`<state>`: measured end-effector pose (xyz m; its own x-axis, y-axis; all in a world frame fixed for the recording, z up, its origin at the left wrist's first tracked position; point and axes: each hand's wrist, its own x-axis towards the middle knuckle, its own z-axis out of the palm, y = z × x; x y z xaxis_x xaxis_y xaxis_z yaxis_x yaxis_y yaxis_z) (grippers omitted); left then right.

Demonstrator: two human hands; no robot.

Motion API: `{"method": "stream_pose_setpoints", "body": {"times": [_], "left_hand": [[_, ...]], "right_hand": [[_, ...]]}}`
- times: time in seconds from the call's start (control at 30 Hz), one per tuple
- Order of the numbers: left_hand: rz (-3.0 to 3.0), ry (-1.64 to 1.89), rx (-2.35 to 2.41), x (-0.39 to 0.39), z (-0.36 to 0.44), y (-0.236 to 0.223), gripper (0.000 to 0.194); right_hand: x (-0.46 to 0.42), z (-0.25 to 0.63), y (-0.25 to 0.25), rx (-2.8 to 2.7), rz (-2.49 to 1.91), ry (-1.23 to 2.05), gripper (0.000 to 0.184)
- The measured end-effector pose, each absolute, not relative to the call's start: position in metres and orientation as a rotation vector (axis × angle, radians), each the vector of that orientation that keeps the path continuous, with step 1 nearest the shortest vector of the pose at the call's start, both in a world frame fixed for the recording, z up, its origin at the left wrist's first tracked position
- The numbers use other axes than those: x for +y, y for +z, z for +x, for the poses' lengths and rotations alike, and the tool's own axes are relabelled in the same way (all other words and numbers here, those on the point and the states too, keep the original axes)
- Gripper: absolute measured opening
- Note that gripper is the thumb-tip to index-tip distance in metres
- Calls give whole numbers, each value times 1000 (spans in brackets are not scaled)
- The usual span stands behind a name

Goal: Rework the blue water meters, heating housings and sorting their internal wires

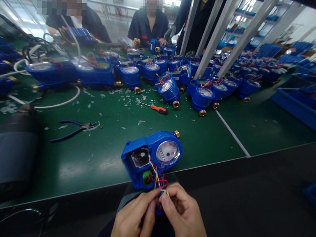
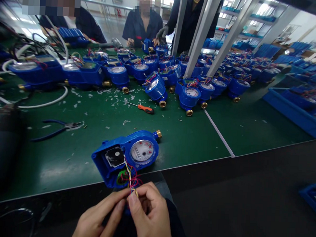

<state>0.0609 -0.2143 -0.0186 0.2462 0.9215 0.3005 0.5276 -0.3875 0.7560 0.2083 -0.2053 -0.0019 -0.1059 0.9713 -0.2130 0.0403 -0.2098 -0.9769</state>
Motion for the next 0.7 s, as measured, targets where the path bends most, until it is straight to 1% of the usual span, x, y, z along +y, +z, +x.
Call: {"method": "stream_pose_setpoints", "body": {"times": [0.07,0.13,0.17,0.23,0.33,0.53,0.7], "left_hand": [[1802,1001,1330,-211,64,-15,26],[1468,950,1351,-207,68,-12,22],[1271,912,1354,-206,71,-11,25],[907,823,1326,-203,75,-8,37],[591,771,1262,-200,80,-5,49],[419,851,1242,-196,86,5,43],[453,982,1308,-196,89,6,33]], "right_hand": [[-206,207,-1,-1282,-1367,1374,31],[-206,207,0,-1373,-1402,1301,30],[-206,208,1,-1416,-1410,1268,29],[-204,210,2,-1476,-1406,1221,27],[-203,213,2,-1503,-1382,1229,26],[-204,213,-6,-1414,-1352,1379,31],[-204,212,-12,-1344,-1349,1458,34]]}}
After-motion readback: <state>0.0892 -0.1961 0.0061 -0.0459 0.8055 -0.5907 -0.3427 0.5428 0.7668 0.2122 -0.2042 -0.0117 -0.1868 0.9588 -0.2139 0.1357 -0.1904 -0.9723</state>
